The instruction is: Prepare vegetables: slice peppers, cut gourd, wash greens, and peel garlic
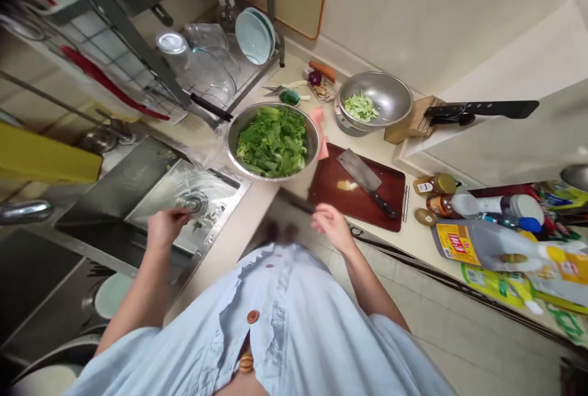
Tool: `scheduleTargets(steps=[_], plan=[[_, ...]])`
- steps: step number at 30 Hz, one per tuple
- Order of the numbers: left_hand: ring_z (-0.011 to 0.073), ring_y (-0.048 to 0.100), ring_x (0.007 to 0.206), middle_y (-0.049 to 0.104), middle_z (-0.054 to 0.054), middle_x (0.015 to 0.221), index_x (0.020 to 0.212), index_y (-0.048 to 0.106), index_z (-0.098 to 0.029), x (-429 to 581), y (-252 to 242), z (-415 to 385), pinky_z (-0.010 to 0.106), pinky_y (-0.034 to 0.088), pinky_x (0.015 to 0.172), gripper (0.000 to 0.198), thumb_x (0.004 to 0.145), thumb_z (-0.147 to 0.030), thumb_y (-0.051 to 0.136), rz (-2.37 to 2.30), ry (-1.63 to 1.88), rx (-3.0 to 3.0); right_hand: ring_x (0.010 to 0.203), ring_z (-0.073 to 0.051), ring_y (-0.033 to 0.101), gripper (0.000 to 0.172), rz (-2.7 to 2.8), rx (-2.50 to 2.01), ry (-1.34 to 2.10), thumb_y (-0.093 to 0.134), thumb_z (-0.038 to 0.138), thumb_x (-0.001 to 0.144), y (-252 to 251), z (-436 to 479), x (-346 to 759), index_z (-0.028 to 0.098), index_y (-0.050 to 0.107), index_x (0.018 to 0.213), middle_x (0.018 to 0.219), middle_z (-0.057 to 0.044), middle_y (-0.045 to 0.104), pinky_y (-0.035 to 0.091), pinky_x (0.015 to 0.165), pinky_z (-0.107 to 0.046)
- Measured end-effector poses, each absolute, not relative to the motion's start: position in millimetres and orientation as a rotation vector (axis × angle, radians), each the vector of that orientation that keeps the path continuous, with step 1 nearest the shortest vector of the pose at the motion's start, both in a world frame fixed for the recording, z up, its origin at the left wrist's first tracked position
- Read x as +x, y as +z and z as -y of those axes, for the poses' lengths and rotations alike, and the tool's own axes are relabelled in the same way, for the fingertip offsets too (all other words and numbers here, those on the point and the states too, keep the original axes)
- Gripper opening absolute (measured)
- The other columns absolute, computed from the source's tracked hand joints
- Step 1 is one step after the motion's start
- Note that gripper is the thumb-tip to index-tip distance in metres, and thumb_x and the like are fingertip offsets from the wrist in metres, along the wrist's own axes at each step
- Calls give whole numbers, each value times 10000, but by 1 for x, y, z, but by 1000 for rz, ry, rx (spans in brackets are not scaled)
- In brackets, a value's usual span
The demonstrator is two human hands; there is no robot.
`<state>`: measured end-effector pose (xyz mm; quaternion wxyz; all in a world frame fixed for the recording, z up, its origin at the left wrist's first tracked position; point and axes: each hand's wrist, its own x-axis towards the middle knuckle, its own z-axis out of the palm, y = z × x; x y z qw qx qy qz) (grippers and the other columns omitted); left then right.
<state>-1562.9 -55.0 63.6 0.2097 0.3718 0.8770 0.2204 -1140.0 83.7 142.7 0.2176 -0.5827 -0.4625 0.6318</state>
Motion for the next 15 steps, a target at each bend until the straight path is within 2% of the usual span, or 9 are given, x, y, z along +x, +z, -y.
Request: scheduleTargets(steps=[3, 5, 9, 12, 15], plan=[[207, 646, 666, 679, 6, 714, 694, 673, -242, -1562, 126, 50, 325, 509, 659, 118, 734, -330, 605, -2508, 1128, 1280, 689, -178, 700, 570, 1158, -1740, 1558, 767, 531, 610, 141, -80, -1107, 177, 589, 1020, 912, -89, 720, 494, 546, -241], [177, 636, 684, 688, -9, 773, 772, 700, -270, -1548, 172, 29, 294, 498, 639, 60, 759, -318, 667, -2438, 1413, 1450, 702, -186, 700, 586, 1106, -1772, 1457, 777, 540, 596, 139, -78, -1090, 172, 592, 1014, 912, -101, 721, 497, 551, -246], [147, 626, 701, 687, -8, 777, 784, 702, -255, -1511, 233, -55, 256, 482, 632, 50, 790, -304, 696, -2165, 1588, 1852, 723, -197, 704, 565, 1127, -1759, 1346, 740, 539, 635, 137, -80, -1077, 169, 582, 1032, 930, -109, 718, 499, 556, -252], [178, 651, 816, 700, 22, 892, 973, 712, -260, -1493, 236, -119, 284, 491, 744, 172, 877, -338, 593, -2060, 1086, 2066, 716, -200, 703, 470, 1282, -1820, 1193, 634, 499, 745, 135, -96, -1064, 166, 572, 1070, 943, -106, 714, 499, 563, -270], [235, 642, 901, 702, 59, 938, 1103, 697, -250, -1487, 223, -160, 344, 470, 819, 265, 891, -335, 565, -2167, 580, 2071, 762, -180, 687, 330, 1657, -2053, 716, 519, 324, 847, 134, -125, -1032, 160, 564, 1129, 940, -87, 705, 509, 704, -306]])
